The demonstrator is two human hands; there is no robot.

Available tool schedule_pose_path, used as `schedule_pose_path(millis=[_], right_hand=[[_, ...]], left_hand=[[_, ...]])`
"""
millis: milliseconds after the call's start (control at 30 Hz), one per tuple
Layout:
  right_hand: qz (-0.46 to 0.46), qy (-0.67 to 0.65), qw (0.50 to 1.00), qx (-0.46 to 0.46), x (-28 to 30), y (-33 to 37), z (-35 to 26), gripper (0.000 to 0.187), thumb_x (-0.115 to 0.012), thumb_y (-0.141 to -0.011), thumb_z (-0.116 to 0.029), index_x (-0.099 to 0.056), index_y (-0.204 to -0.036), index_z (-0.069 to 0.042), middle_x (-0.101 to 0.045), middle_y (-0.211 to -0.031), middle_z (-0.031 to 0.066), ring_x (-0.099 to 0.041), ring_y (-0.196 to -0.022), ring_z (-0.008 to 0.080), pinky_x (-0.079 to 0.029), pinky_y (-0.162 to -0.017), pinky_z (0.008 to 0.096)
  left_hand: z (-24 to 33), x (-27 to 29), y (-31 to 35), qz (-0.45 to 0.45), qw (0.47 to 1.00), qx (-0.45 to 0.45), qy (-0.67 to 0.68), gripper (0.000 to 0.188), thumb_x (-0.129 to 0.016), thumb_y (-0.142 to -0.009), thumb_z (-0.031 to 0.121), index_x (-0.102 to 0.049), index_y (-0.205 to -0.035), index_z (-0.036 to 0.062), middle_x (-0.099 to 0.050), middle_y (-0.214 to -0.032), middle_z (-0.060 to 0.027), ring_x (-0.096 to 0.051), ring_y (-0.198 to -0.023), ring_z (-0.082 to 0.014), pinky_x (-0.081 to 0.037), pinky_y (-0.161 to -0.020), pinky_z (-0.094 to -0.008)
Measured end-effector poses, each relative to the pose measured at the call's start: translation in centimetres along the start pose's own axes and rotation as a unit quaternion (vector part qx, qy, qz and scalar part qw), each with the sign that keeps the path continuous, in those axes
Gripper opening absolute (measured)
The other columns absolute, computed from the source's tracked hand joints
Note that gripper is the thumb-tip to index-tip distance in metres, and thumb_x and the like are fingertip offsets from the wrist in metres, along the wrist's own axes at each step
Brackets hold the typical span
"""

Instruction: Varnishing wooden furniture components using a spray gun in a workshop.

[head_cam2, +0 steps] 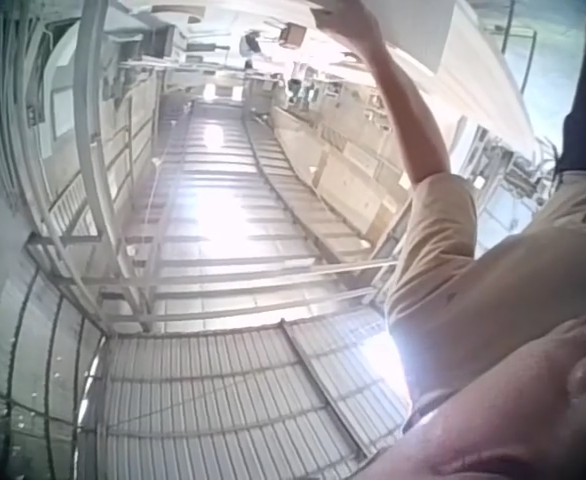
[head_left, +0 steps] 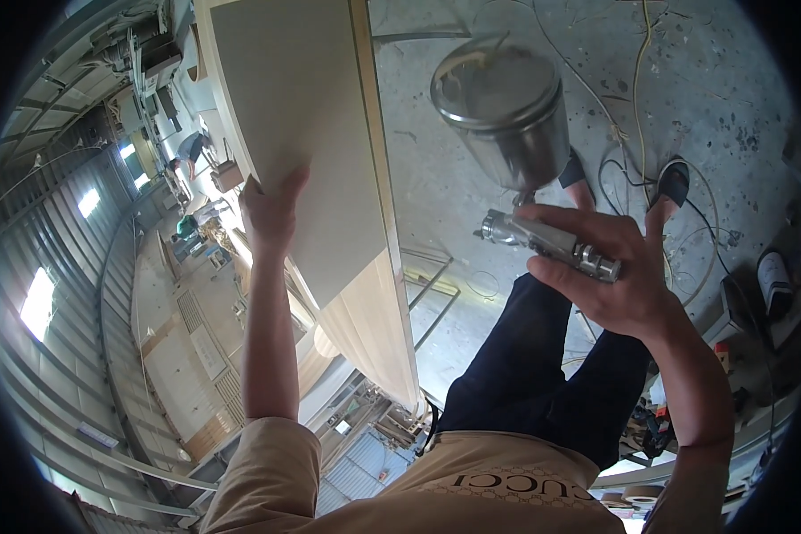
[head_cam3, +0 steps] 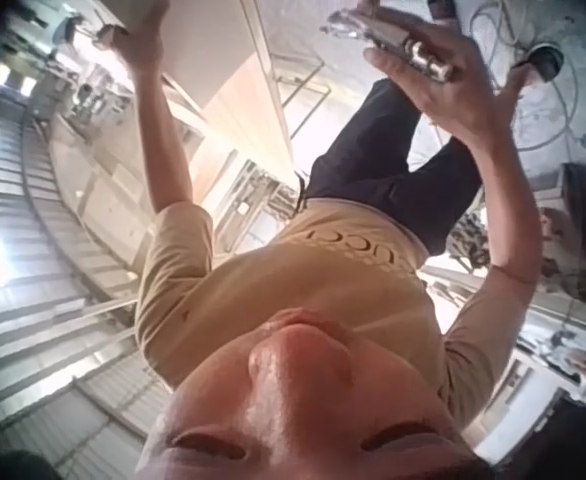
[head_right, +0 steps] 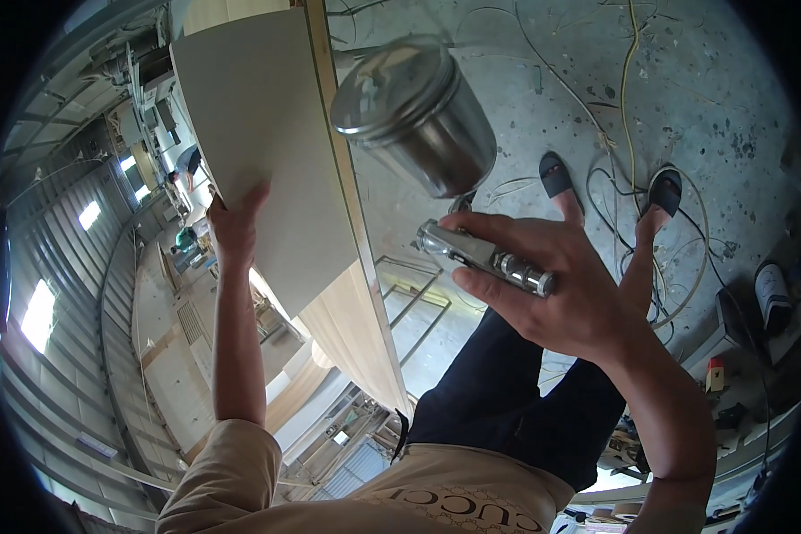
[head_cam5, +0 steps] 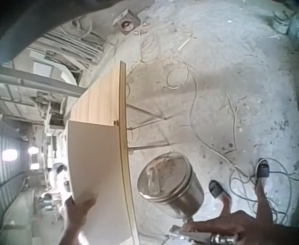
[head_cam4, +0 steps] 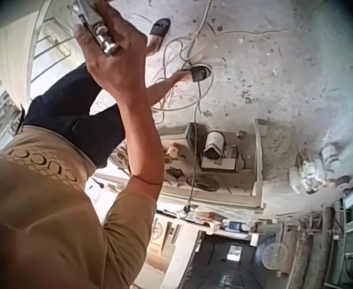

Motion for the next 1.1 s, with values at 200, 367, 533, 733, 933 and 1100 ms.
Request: schedule_pose_path(millis=[200,367,533,733,933,1100], right_hand=[[-0.025,-0.064,0.997,-0.020,-1.4,1.1,1.0,0.044,-0.072,-0.095,-0.029,-0.065,-0.132,-0.007,-0.077,-0.106,0.0117,-0.073,-0.105,0.0212,0.000,-0.120,0.0545],[-0.040,-0.044,0.998,-0.033,-1.0,0.9,1.3,0.044,-0.072,-0.095,-0.028,-0.064,-0.132,-0.006,-0.078,-0.101,0.0122,-0.074,-0.098,0.0208,-0.007,-0.119,0.0534],[0.050,-0.133,0.990,-0.024,0.2,-0.1,1.8,0.042,-0.074,-0.094,-0.024,-0.065,-0.131,-0.004,-0.077,-0.105,0.0126,-0.074,-0.086,0.0161,-0.053,-0.084,0.0336],[0.136,-0.158,0.978,-0.017,1.2,-0.7,0.9,0.043,-0.075,-0.092,-0.018,-0.065,-0.131,-0.001,-0.075,-0.099,0.0063,-0.069,-0.086,0.0094,-0.056,-0.075,0.0270],[0.058,-0.039,0.998,0.005,-0.7,0.3,1.2,0.042,-0.073,-0.095,-0.026,-0.066,-0.130,-0.005,-0.077,-0.106,0.0097,-0.075,-0.088,0.0192,-0.043,-0.103,0.0413],[-0.004,-0.101,0.994,-0.047,-3.3,1.6,1.8,0.040,-0.070,-0.097,-0.026,-0.066,-0.131,-0.006,-0.076,-0.109,0.0123,-0.070,-0.109,0.0181,-0.017,-0.120,0.0499]], left_hand=[[0.9,0.0,-0.4,-0.009,1.000,0.013,-0.020,0.057,-0.086,-0.079,0.036,-0.069,-0.113,-0.0066,-0.074,-0.103,-0.0175,-0.072,-0.093,-0.0268,-0.054,-0.083,-0.0385],[1.3,0.0,-0.2,-0.007,1.000,0.015,-0.002,0.058,-0.085,-0.079,0.036,-0.069,-0.113,-0.0076,-0.075,-0.103,-0.0169,-0.072,-0.092,-0.0258,-0.054,-0.083,-0.0377],[1.3,0.0,-0.2,-0.012,1.000,0.021,-0.014,0.056,-0.085,-0.079,0.035,-0.069,-0.114,-0.0071,-0.075,-0.104,-0.0155,-0.071,-0.092,-0.0229,-0.054,-0.083,-0.0362],[1.9,0.1,0.1,-0.008,1.000,0.027,-0.009,0.054,-0.085,-0.078,0.034,-0.070,-0.112,-0.0060,-0.075,-0.104,-0.0148,-0.071,-0.092,-0.0230,-0.054,-0.083,-0.0360],[1.4,0.0,-0.1,-0.001,1.000,0.015,-0.010,0.055,-0.085,-0.079,0.035,-0.070,-0.113,-0.0057,-0.075,-0.104,-0.0149,-0.071,-0.092,-0.0233,-0.054,-0.083,-0.0363],[1.3,0.5,0.1,-0.005,1.000,-0.005,-0.024,0.054,-0.084,-0.080,0.035,-0.070,-0.113,-0.0045,-0.076,-0.103,-0.0138,-0.071,-0.092,-0.0226,-0.054,-0.083,-0.0360]])
Point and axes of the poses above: each hand's wrist, its own y-axis away from the middle knuckle, its own x-axis out of the back of the hand, z = x × y, the point moved 4 cm from there along -y, towards the middle knuckle
